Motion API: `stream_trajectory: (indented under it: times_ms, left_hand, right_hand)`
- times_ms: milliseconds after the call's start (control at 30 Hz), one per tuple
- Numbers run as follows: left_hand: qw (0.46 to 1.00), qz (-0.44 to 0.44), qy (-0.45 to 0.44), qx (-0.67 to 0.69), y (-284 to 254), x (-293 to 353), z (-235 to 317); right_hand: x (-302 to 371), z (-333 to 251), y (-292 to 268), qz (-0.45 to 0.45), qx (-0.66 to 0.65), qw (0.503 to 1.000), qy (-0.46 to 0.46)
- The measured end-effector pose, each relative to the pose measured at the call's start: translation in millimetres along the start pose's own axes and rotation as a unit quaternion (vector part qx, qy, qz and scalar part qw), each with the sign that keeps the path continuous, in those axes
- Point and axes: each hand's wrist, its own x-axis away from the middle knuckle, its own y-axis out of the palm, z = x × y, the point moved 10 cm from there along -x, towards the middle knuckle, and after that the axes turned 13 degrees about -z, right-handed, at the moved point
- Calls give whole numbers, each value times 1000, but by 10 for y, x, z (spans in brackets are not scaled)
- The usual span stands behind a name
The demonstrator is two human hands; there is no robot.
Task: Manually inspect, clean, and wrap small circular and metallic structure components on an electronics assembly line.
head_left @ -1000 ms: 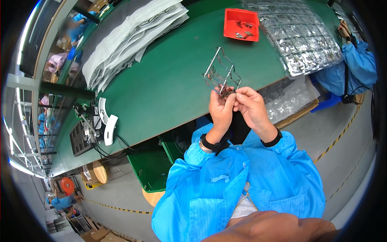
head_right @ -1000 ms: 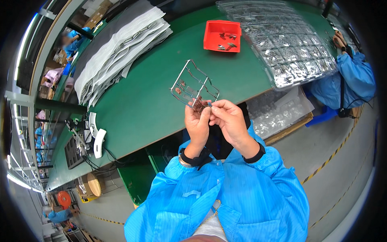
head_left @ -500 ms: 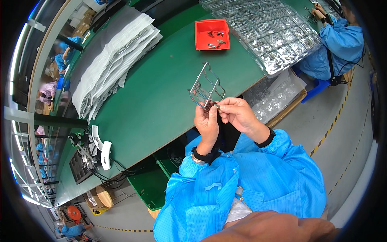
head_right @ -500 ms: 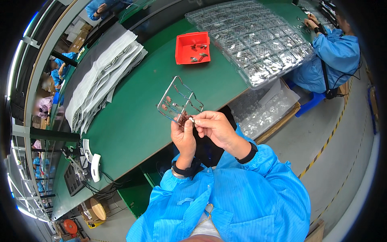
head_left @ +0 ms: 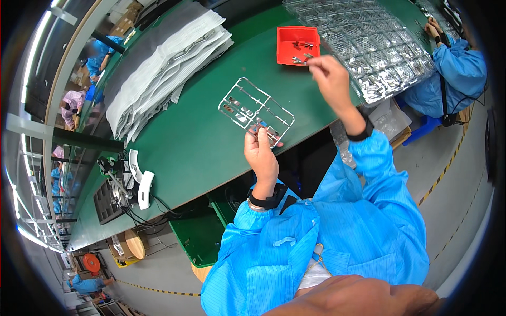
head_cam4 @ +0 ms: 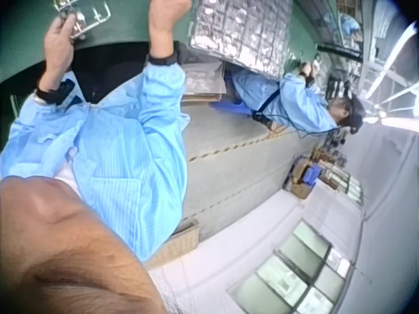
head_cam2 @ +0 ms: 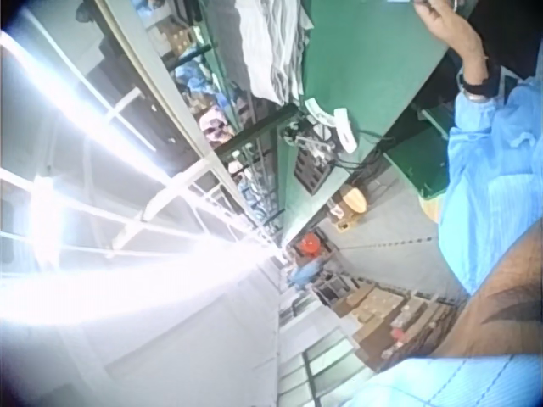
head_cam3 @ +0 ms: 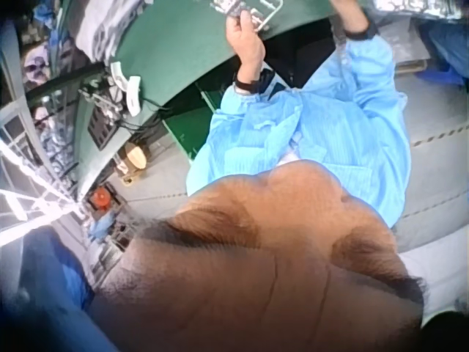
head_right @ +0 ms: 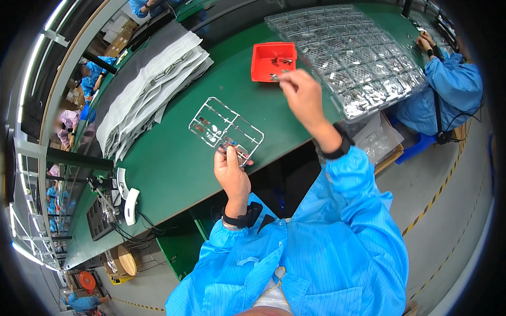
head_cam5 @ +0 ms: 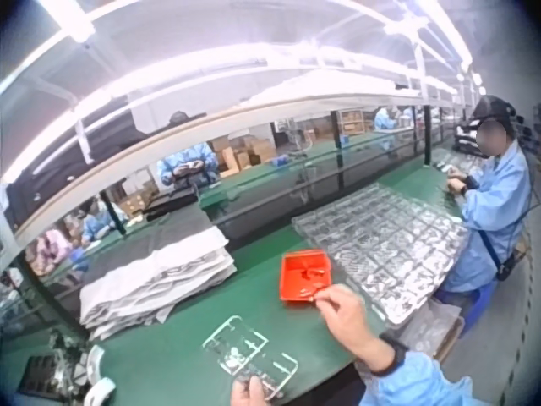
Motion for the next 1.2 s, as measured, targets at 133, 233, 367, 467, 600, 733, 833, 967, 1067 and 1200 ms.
stream_trajectory:
  times_ms: [133,233,367,467,600,733,833,967,1067,1200]
  left_hand:
    - [1000,-14,-7,25,6,-27,-14]
    - [1000,-24,-13,-2,-62,-23,-93]
    - [996,-36,-7,-77,-116,-33,-149]
    - [992,-61,2,-106,-41,-23,-115]
    - [995,-54,3,-81,61,12,-17]
    - [990,-57,39,-123,24,22,-36]
    - [981,-46,53,-183,37,25,75]
    - [990,-42,-7,-136,-51,-9,-61]
    - [995,-43,-44,-80,-37,-9,-118]
    - [995,-29,-30,-86,-65,-4,-152]
  right_hand:
    - [-290,29,21,25,145,985,-86]
    - [-180,-97,70,-12,69,997,-40]
    - [312,-709,552,-261,-91,959,-61]
    - [617,-934,837,-336,-15,932,-138]
    - [740,-878,966,-369,-21,924,-95]
    - [782,-793,1020,-366,-74,927,-22]
    - [802,-853,1002,-337,-49,938,-68]
    - [900,-1005,927,-280,4,936,-214]
    - [1026,-1051,828,-223,16,924,-309]
    - [1080,-1111,789,-220,23,917,-333]
